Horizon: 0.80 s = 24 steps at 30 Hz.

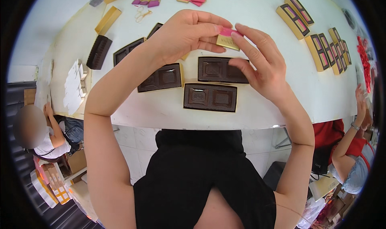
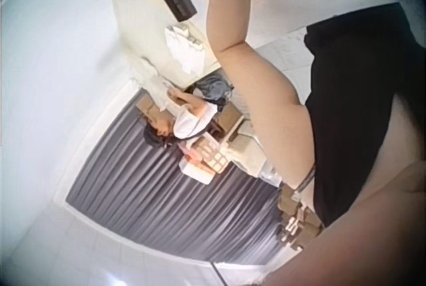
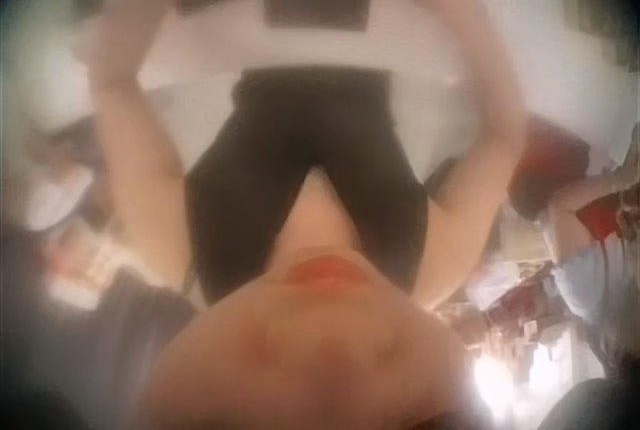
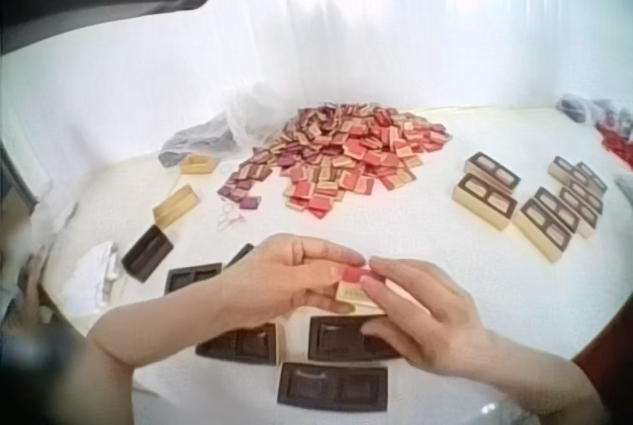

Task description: The person assembles cosmetic compacts by placing dark plastic inserts into gold-colored boxes, then inserting small colored paper pieces into the inserts. The person repeatedly picks up inserts, places them into boxes, and adds paper pieces, stacking completed units on the table.

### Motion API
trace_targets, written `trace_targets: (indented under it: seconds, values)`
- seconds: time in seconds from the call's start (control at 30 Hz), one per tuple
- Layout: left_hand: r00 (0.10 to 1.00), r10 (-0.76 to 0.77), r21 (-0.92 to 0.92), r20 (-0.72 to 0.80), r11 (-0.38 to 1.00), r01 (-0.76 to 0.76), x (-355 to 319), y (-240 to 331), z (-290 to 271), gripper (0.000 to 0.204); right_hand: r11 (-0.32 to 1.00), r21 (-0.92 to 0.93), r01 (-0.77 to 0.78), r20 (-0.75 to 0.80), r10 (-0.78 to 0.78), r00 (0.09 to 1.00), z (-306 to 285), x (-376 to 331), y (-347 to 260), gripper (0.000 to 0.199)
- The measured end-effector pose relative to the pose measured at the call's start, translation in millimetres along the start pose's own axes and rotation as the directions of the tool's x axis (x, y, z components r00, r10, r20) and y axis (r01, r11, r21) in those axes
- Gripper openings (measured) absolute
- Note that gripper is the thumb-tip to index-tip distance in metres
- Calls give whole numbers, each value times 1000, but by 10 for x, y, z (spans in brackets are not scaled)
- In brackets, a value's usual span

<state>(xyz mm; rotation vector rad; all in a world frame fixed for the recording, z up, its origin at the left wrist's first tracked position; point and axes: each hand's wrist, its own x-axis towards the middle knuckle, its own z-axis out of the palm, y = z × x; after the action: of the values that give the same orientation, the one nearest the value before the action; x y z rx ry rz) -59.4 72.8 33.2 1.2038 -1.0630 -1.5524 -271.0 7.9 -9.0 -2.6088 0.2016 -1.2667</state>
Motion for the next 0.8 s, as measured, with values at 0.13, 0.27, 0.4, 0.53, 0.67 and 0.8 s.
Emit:
trace_targets:
  seconds: [0.13, 0.27, 0.4, 0.53, 0.67, 0.8]
  values:
    - [998, 39, 238, -39, 971, -29, 86, -116, -66, 33, 991, 33, -132, 104, 128, 986, -124, -45, 49, 35]
    - [757, 641, 985, 127, 7, -171, 175, -271, -439, 35, 963, 91, -253, 397, 198, 896, -346, -61, 131, 33]
    - [916, 293, 943, 273, 106, -314, -7, -296, -261, 37, 977, 98, -190, 496, 118, 860, -358, -73, 108, 34]
    - [909, 273, 946, 316, -12, -325, -64, -499, -98, 30, 996, 6, -86, 527, 70, 847, -295, -75, 31, 34]
    - [868, 406, 955, 285, -192, -224, -124, -638, -31, 28, 996, -83, -43, 569, 83, 818, -243, -153, -104, 43]
    - [792, 586, 981, 172, -171, -87, 35, -587, -302, 37, 970, -239, 37, 556, 106, 824, -138, -198, -261, 48]
